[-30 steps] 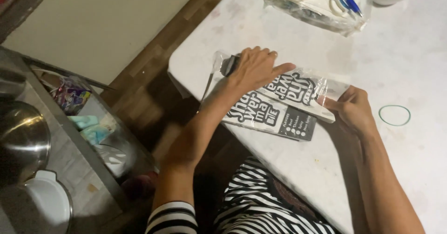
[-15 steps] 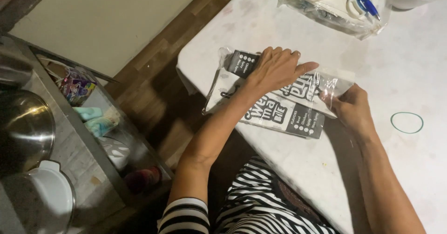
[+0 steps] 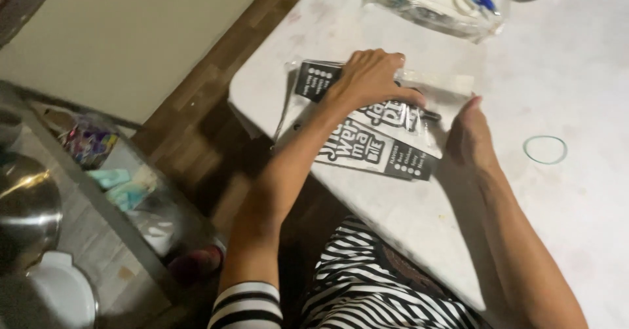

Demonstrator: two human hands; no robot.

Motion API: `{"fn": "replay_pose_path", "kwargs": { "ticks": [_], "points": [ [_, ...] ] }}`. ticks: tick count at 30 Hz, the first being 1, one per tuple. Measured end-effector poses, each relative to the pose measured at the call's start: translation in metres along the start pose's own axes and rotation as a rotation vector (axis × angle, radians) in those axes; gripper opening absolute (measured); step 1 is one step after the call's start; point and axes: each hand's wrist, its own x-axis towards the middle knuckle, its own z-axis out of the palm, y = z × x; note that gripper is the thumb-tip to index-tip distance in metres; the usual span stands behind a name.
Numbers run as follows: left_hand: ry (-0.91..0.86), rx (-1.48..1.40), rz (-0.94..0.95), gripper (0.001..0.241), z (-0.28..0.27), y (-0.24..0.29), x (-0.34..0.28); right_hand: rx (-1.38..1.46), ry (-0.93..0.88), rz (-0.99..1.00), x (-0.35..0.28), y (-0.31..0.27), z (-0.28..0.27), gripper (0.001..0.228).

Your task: Manually packaging printed materials into plastic sleeves, involving folding paper, cutting with scissors, and organizing items.

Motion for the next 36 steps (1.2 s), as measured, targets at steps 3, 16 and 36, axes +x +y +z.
{"fn": "replay_pose_path", "kwargs": {
  "ticks": [3, 16, 36],
  "points": [
    [0.146, 0.059, 0.027, 0.082, -0.016, 0.018, 0.001, 0.547, -0.13, -0.059, -0.055, -0.135, 0.003, 0.107],
    [0.632, -0.519, 0.466, 0.049, -0.056, 0.092, -0.037, -1.142, -0.124, -0.189, -0.062, -0.288, -0.169, 0.054],
    [0.351, -1.033, 0.343, 0.045, -0.062, 0.09, -0.058, -0.883, -0.21, -0.371, -0.122, -0.307, -0.134, 0.074]
  ]
}}
